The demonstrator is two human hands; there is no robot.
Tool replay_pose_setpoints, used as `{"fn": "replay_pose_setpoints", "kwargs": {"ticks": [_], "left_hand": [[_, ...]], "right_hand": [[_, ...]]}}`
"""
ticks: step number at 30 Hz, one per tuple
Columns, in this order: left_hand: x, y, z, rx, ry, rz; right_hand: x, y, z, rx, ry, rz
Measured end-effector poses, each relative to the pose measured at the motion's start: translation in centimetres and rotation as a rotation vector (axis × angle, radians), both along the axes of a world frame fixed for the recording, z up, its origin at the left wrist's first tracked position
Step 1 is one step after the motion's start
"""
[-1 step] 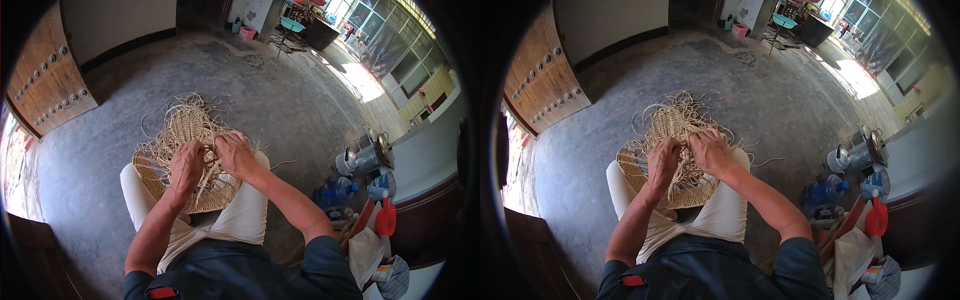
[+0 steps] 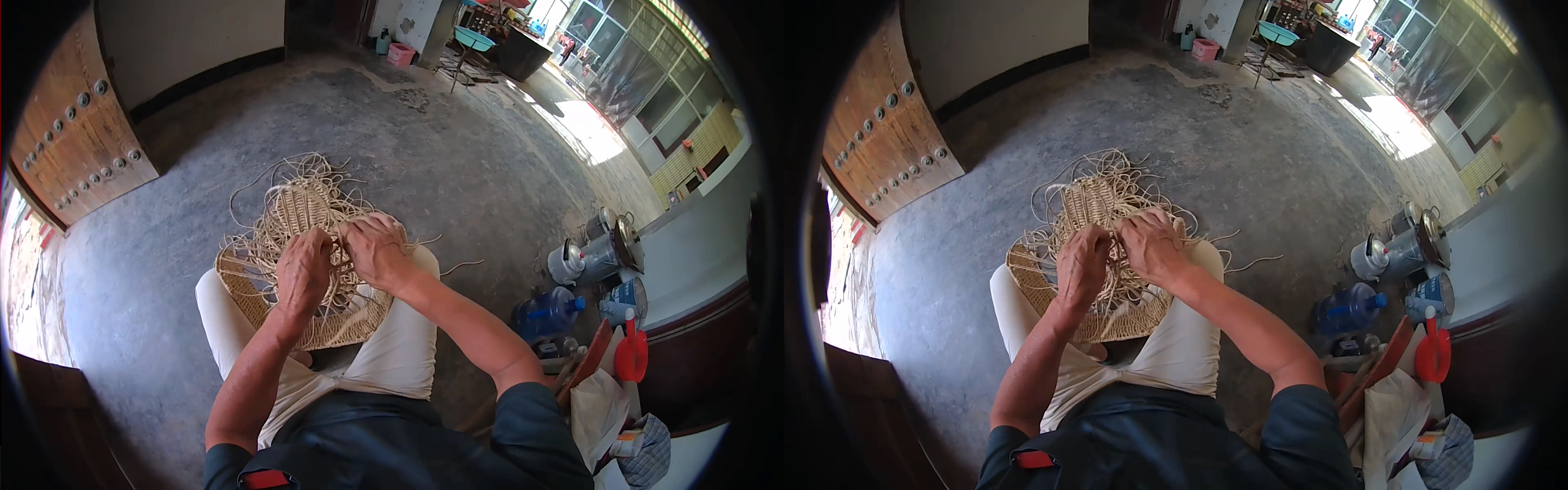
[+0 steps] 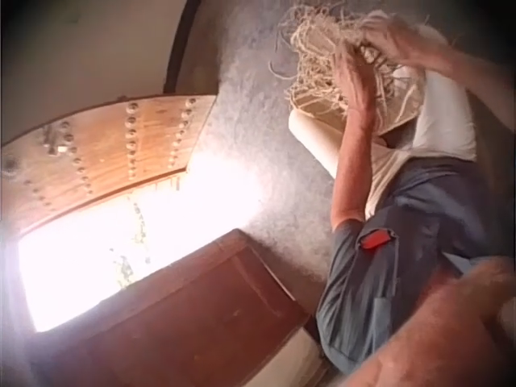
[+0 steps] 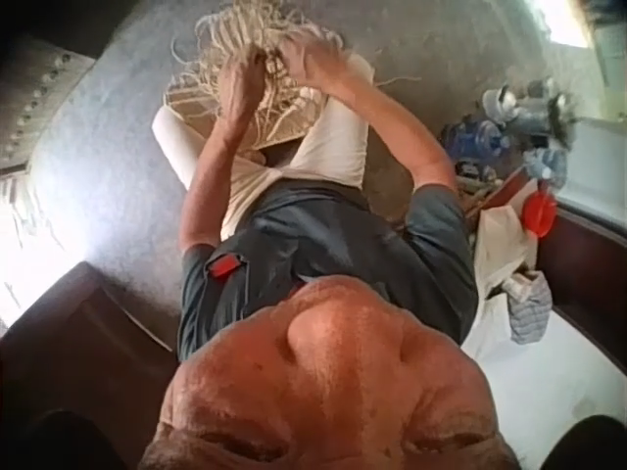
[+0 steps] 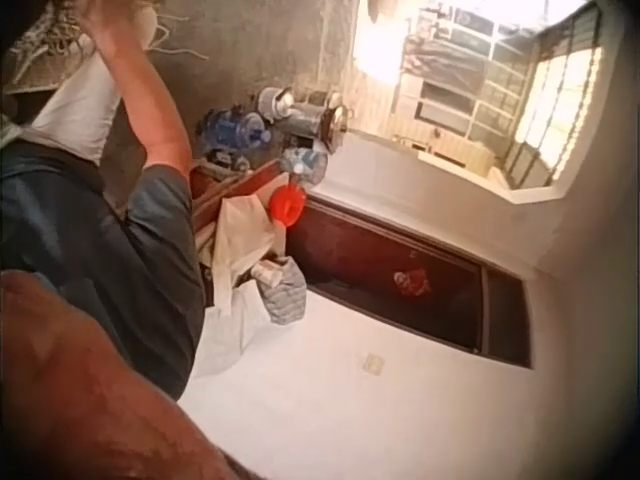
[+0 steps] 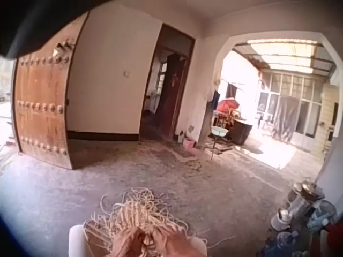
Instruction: Weaving a straw handicraft by hand.
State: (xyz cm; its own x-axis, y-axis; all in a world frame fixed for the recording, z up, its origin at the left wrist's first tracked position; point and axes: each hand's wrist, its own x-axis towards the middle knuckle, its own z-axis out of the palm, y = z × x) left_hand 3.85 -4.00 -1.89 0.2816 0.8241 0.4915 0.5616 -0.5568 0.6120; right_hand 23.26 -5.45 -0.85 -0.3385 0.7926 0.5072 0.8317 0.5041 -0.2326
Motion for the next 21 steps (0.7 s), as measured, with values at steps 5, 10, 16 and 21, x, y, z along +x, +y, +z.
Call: {"fn": "replay_pose_setpoints", "kwargs": {"ticks": [5, 10, 16, 21], "left_hand": [[1.1, 0.3, -0.2, -0.038, 0.027, 0.045], [-0.8, 1.1, 0.3, 0.006, 0.038, 0.088], [0.9, 1.1, 0.9, 0.013, 0.162, 0.099], [0.2, 2.1, -0.4, 0.159, 0.271, 0.142]], "right_hand": [[0.8, -0.3, 0.4, -0.041, 0.052, -0.010], [8.7, -0.3, 1.8, 0.011, 0.321, -0.393], [38.1, -12.7, -1.6, 0.226, 0.665, -1.399], [43.5, -24.2, -1.5, 0.627, 1.576, -1.883]]}}
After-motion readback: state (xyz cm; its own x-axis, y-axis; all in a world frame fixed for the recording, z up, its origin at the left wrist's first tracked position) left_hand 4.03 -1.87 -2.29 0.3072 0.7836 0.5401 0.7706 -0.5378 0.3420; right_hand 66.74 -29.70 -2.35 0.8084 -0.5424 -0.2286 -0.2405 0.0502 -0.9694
